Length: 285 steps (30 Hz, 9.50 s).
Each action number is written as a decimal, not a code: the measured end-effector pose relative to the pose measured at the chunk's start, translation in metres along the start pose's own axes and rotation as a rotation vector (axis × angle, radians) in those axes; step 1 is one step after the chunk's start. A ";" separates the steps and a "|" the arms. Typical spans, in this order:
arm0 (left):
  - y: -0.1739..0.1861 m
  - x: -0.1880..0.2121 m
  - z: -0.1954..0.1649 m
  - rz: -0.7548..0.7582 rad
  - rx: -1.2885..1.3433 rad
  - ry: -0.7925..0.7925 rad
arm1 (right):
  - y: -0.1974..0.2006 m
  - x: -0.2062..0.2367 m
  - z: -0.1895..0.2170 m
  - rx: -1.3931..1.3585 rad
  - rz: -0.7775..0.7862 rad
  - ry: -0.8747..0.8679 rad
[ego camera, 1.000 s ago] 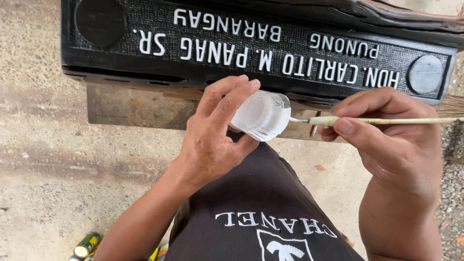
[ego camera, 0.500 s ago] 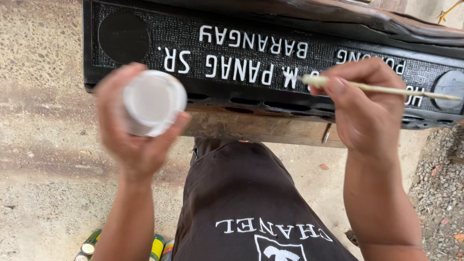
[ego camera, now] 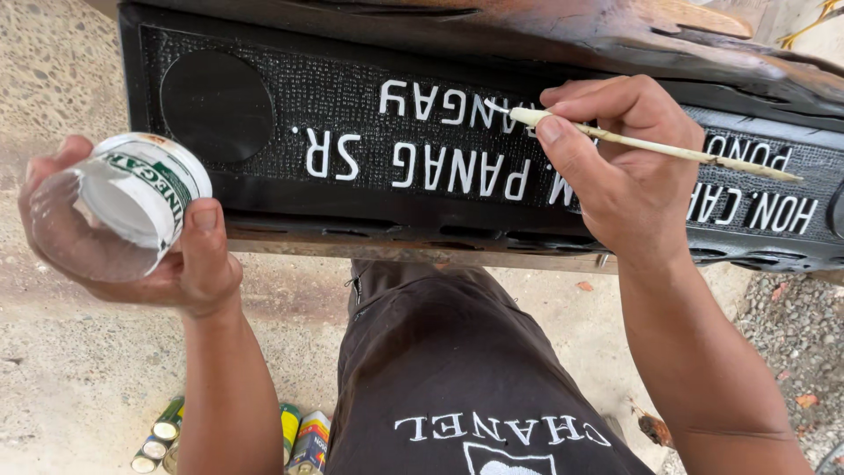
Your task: The person paints white lettering on a carved black wooden signboard using a small brush, repeatedly dipping the brush into a jar of white paint and tracing the raised letters spelling a barangay captain's name, working letter by letter along the sign.
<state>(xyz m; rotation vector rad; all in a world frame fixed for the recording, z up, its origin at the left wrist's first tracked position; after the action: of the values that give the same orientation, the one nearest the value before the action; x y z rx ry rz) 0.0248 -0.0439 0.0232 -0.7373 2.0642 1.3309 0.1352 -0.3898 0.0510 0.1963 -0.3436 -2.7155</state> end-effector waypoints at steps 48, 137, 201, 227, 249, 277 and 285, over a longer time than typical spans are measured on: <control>-0.016 0.038 0.028 0.054 0.518 0.297 | -0.005 -0.006 0.000 0.299 0.090 0.108; -0.012 0.021 0.021 0.119 0.172 0.106 | -0.009 -0.014 0.004 0.229 0.002 0.051; 0.015 0.044 -0.179 0.604 0.646 -0.023 | -0.011 0.114 0.105 0.439 0.217 -0.116; 0.005 0.021 -0.106 0.268 0.470 -0.011 | 0.042 0.069 0.030 -0.493 0.132 0.047; -0.022 -0.007 -0.004 0.039 0.458 0.074 | 0.009 -0.025 -0.003 0.057 0.135 0.006; -0.026 0.026 0.014 0.042 0.477 0.248 | 0.003 -0.023 0.000 0.308 0.154 0.055; -0.026 0.025 0.013 0.049 0.481 0.205 | 0.003 -0.025 0.001 0.373 0.119 -0.013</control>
<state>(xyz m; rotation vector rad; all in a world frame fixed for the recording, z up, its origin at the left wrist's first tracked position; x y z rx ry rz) 0.0281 -0.0442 -0.0146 -0.6267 2.4471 0.7517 0.1589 -0.3827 0.0554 0.2519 -0.8375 -2.5151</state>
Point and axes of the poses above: each hand's wrist, its own x-axis away from the middle knuckle, its own y-axis out of the back of the hand, z = x × y, the point moved 6 cm from there along -x, towards the middle knuckle, and after that the axes turned 10 degrees about z, right-handed, at the moved point
